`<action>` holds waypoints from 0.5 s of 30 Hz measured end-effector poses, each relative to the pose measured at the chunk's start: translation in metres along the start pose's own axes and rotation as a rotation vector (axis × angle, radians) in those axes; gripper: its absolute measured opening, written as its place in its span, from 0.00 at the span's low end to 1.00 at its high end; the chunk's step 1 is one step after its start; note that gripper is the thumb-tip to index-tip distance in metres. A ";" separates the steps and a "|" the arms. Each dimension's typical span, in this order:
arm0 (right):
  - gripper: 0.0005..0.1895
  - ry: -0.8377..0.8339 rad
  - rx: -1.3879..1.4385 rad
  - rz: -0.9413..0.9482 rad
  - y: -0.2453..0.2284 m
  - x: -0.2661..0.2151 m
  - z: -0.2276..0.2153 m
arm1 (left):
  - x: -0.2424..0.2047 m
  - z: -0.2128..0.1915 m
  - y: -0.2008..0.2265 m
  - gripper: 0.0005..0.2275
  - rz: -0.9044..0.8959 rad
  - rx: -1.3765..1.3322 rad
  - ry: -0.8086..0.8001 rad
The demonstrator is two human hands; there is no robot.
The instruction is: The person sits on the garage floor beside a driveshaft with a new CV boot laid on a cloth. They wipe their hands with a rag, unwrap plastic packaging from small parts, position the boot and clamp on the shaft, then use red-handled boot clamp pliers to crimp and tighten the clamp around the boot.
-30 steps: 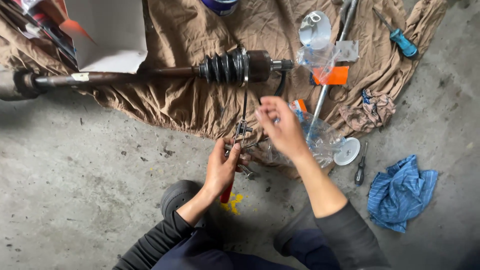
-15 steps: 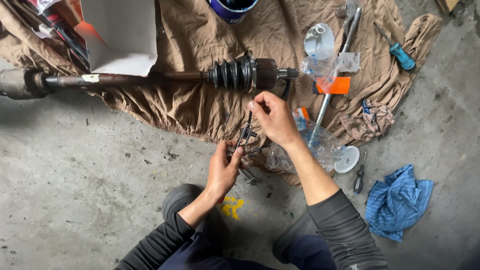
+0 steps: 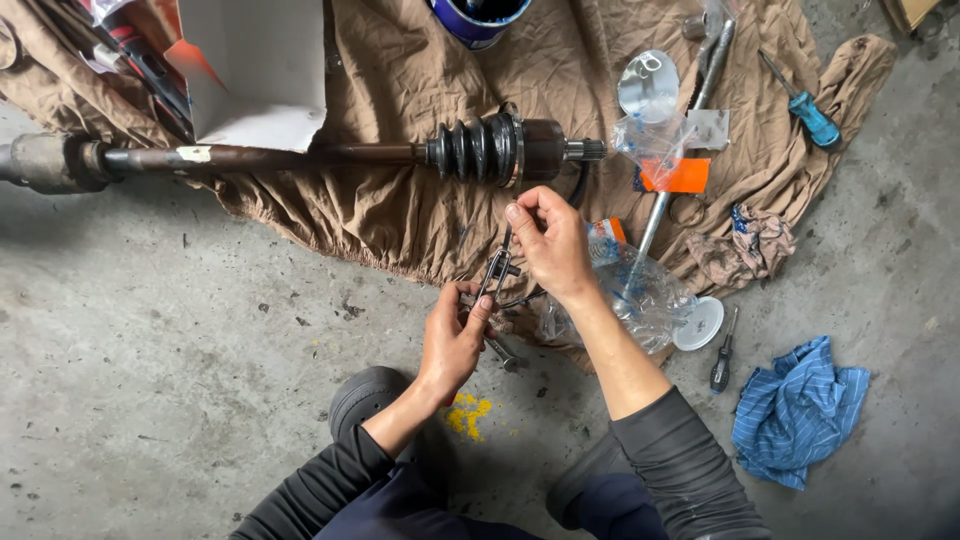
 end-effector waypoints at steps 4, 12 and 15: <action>0.09 0.018 0.018 -0.011 0.006 -0.002 0.003 | -0.003 0.001 -0.003 0.11 -0.001 -0.064 -0.004; 0.09 0.070 0.018 -0.018 0.000 0.000 0.013 | -0.001 -0.004 -0.004 0.10 0.080 0.017 0.103; 0.08 0.076 0.057 -0.008 0.001 0.001 0.013 | -0.005 -0.002 -0.002 0.11 0.142 0.044 0.099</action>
Point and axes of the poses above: each hand's wrist, its own x-axis towards the middle knuckle, its own z-axis out of the palm, y = z × x, the point moved 3 cm from there along x, towards the middle knuckle, and after that the axes turned 14 degrees about -z, right-handed, at the moved point
